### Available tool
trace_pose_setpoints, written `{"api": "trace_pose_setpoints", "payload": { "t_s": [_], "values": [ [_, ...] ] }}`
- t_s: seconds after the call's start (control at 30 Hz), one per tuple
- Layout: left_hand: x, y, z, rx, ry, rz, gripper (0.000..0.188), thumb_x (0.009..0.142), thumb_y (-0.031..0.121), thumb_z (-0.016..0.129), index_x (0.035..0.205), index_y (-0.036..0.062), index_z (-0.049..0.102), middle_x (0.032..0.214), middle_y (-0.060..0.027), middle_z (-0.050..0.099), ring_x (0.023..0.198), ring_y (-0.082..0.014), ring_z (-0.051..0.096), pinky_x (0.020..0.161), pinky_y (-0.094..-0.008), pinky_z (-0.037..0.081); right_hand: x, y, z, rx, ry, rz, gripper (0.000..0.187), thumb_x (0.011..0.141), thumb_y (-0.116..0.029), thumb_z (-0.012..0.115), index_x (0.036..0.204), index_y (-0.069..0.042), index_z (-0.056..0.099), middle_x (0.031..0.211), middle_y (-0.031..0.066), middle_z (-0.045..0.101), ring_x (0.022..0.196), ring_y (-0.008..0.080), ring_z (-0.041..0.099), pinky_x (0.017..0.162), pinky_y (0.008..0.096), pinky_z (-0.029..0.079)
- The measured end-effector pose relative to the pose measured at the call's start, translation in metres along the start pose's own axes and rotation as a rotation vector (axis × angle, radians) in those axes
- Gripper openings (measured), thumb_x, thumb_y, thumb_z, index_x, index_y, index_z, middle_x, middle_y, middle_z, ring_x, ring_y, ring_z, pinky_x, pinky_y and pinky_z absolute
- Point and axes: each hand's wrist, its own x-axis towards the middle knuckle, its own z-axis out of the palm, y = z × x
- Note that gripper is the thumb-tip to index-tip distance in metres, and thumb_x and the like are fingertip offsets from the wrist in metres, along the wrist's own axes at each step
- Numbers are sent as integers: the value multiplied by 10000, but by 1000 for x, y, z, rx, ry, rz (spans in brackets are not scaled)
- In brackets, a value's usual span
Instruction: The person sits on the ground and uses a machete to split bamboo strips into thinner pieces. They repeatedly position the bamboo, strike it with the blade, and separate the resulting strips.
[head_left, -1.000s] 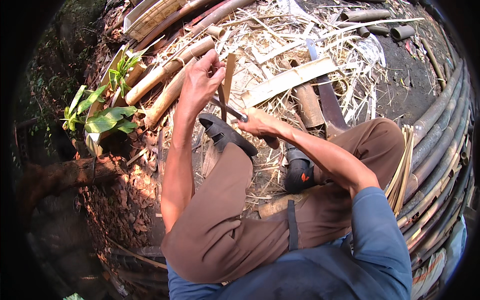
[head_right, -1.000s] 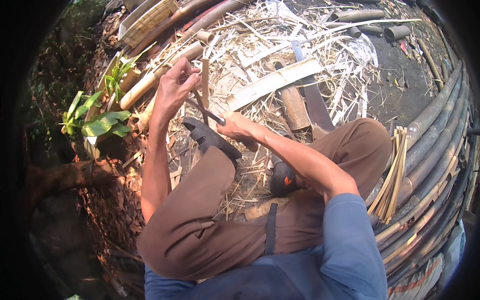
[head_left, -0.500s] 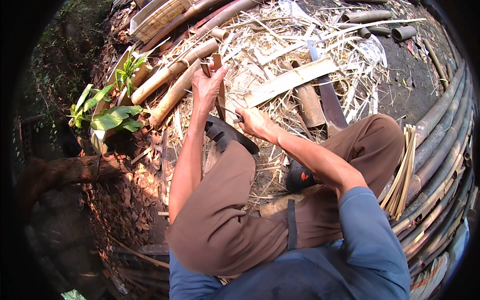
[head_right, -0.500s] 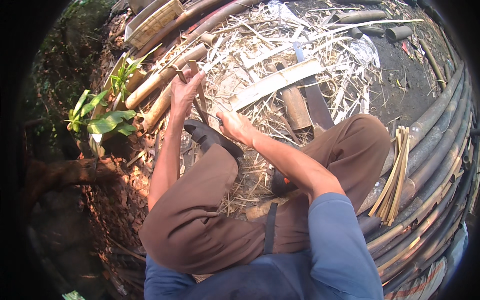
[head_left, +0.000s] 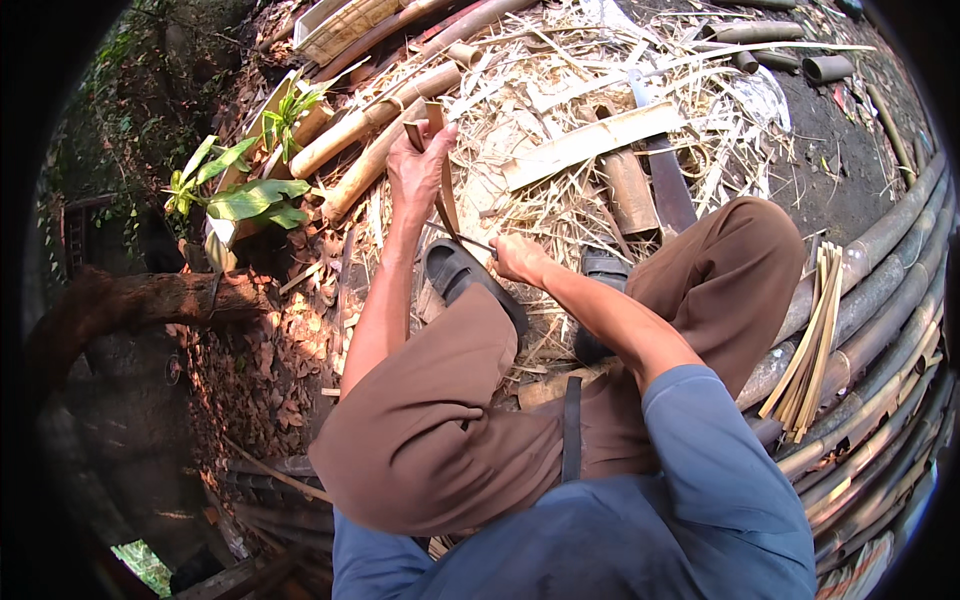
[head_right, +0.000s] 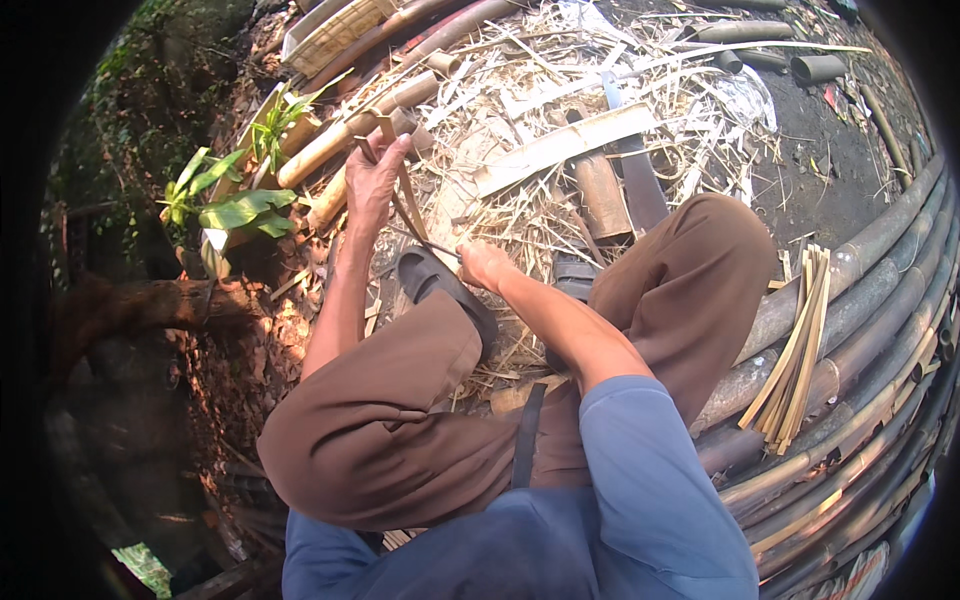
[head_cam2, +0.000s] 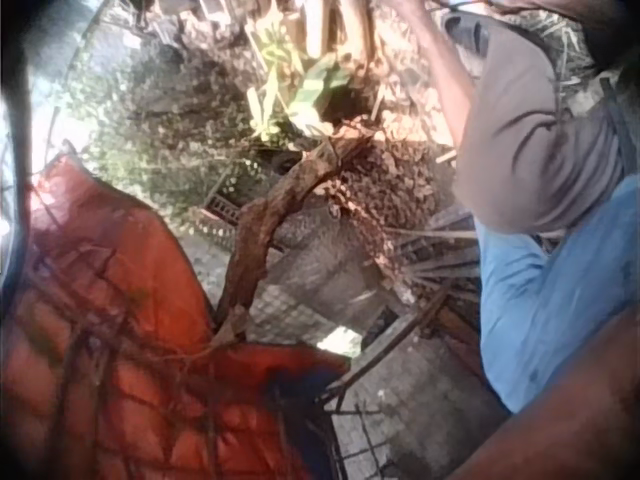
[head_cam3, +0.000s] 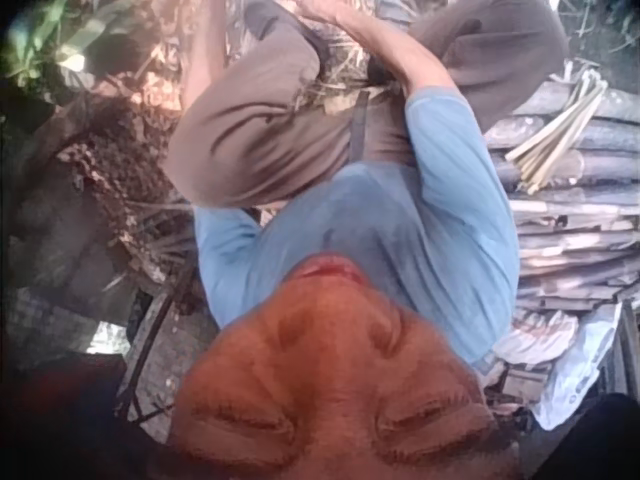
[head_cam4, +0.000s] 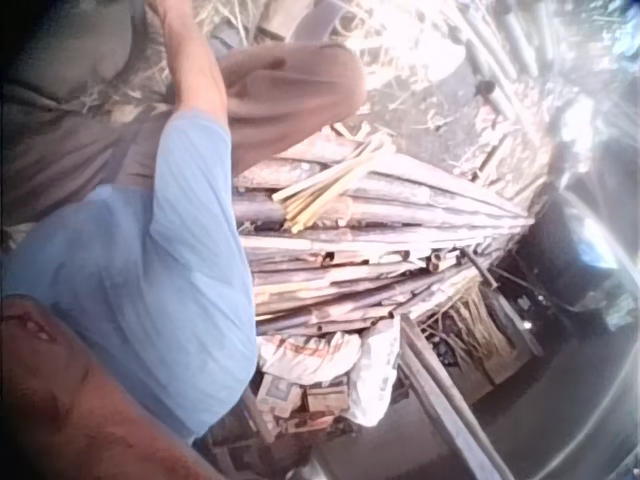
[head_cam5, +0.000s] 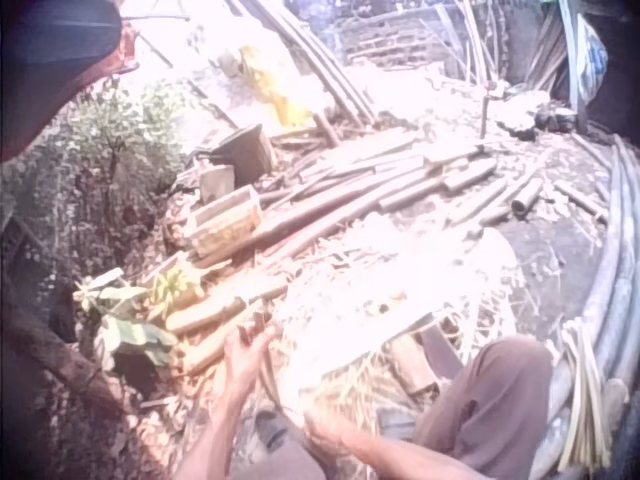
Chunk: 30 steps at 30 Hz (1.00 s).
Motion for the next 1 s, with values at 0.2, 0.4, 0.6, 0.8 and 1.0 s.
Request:
{"api": "trace_pose_setpoints", "payload": {
  "t_s": [0.2,0.4,0.6,0.8,1.0],
  "values": [
    [-14,-3,-11,46,145,7,330,885,288,734,1041,21,617,826,24,587,723,-53,483,645,-217,400,-5,26,1,-169,141,-286,300,844,-241,609,1077,-57,646,802,188,670,811,324,686,756,429,551],
    [-12,-19,-45,12,308,-68,433,840,380,760,1032,5,659,845,-38,642,753,-125,559,708,-288,470,-32,31,3,111,-176,-13,292,808,-248,606,1010,-43,657,778,236,664,750,341,679,667,422,534],
    [-11,-52,-101,16,640,-107,379,869,409,676,894,35,626,723,-34,539,660,-168,472,605,-359,395,-38,56,16,-147,-148,-14,487,808,-373,673,1234,-145,612,926,216,697,911,363,681,818,462,534],
    [-39,-67,-135,-313,998,-34,700,889,568,604,1120,-67,420,1153,-200,514,809,-226,610,726,-323,586,-16,10,11,-310,199,-193,717,920,-508,533,1435,-43,355,1339,279,460,1066,437,586,897,473,494],
    [-67,-54,-178,-754,832,-129,486,932,597,491,868,120,416,812,-7,444,727,-141,531,678,-429,582,-2,-94,-7,-63,287,-467,616,941,-458,542,1377,-43,411,1247,218,533,1056,396,586,838,459,508]
  ]
}}
